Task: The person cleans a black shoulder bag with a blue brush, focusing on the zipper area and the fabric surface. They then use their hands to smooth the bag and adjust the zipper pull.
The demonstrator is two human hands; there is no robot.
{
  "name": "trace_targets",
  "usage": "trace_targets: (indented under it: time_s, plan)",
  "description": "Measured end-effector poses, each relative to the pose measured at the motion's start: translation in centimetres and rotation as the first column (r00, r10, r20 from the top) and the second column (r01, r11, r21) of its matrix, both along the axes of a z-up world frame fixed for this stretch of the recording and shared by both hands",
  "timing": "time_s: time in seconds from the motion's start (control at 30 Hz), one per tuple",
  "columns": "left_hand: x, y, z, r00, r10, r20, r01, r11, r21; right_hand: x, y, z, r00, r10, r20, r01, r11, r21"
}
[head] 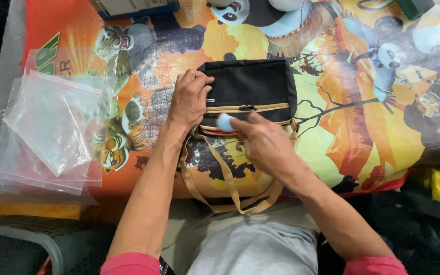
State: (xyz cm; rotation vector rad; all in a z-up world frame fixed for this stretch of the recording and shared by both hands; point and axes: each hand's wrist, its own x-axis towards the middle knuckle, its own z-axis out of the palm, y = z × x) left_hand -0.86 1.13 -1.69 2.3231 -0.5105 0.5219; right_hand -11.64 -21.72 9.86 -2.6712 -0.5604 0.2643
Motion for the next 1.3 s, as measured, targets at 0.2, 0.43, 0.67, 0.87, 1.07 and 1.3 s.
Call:
trace_targets:
  time_s: [0.2,0.43,0.67,0.87,1.07,1.3]
  plan:
    - [-1.5,-1.5,2.9,0.998,0.019,0.052,-0.025,0.992,0.121,-0.9,-11.1,2.2,0.864,-0.485,0.136,0.499,0.791,-0.354]
    - [-5.1,-1.3,7.7,0.966,-0.145,-0.213,0.208,0.928,0.31,-4.7,-13.5,-1.0,0.8,-0.468,0.375,0.435,0.883,0.175]
    - [-4.8,-0.3,4.2,0.944,-0.254,-0.212,0.302,0.924,0.234,-6.4,-5.9,0.9,0.928,-0.344,0.143,0.233,0.834,0.5]
    - [-4.5,0.3,4.3,0.902,-0.272,-0.335,0.245,0.962,-0.123,-4.8,2.0,-0.6,0.982,-0.174,-0.076,0.19,0.905,0.38]
    - [-3.8,0.4,2.6,0.932,-0.243,-0.27,0.208,0.966,-0.15,-4.4,1.7,-2.9,0.981,-0.182,-0.068,0.191,0.966,0.173]
    - [-5.4,-0.9,4.0,0.939,-0.219,-0.266,0.187,0.972,-0.141,-6.4,-5.8,2.0,0.866,-0.491,-0.097,0.473,0.866,-0.163]
